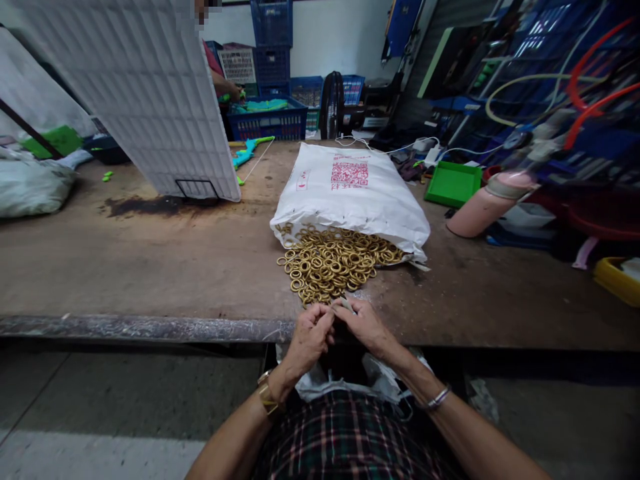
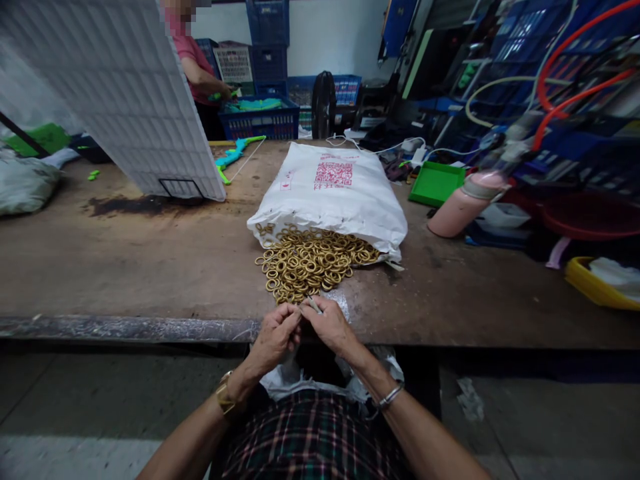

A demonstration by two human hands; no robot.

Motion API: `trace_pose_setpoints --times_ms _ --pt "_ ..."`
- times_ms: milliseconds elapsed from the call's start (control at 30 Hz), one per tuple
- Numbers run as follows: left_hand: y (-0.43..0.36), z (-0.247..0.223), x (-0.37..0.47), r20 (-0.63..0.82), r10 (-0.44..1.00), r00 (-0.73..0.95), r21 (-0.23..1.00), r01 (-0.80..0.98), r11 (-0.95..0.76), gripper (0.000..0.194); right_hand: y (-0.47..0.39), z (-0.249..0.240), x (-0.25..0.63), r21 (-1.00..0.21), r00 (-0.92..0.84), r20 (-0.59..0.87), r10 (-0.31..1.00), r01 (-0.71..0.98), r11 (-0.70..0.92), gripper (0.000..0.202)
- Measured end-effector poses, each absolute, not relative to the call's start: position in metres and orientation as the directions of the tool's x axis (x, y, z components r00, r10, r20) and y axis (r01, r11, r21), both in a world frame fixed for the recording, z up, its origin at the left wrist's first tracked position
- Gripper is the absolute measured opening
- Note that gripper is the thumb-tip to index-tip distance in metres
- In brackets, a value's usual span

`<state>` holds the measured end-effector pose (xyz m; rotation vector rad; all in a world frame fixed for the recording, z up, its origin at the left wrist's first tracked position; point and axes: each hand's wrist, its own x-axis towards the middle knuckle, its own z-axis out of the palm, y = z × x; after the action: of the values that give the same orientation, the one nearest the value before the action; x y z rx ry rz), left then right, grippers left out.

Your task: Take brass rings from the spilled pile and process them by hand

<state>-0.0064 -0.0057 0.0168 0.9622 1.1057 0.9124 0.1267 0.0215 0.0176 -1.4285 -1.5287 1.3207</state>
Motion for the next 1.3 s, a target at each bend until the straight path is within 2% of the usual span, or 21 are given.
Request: trace_pose_setpoints --times_ms 767,867,933,1067,1167,1300 --pt "-0.009 0.009 -0.013 -0.256 0.921 0.292 0.888 -0.306 0.344 0.031 0.020 0.020 0.125 -0.966 -0.217 -0.222 0.951 0.179 -0.185 0.021" --pt "-0.009 0.010 -0.014 -0.260 0.922 0.285 0.881 -0.320 0.348 0.030 0.020 0.018 0.127 -0.957 -0.154 -0.190 0.970 0.251 -0.147 0.019" --pt "-0.009 0.011 -0.014 -0.265 0.926 0.270 0.883 -0.317 0.346 0.031 0.019 0.014 0.129 -0.928 -0.130 -0.108 0.986 0.368 -0.053 0.020" --pt "-0.009 0.014 -0.013 -0.253 0.939 0.235 0.921 -0.239 0.308 0.033 0.013 0.008 0.134 -0.766 -0.282 0.055 0.958 0.603 0.222 0.019" --pt "-0.010 0.015 -0.012 -0.243 0.946 0.216 0.945 -0.167 0.281 0.034 0.009 0.006 0.135 -0.658 -0.351 0.074 0.933 0.687 0.310 0.016" --pt "-0.010 0.015 -0.012 -0.248 0.949 0.196 0.953 -0.128 0.275 0.036 0.008 0.009 0.134 -0.591 -0.375 0.060 0.925 0.734 0.335 0.017"
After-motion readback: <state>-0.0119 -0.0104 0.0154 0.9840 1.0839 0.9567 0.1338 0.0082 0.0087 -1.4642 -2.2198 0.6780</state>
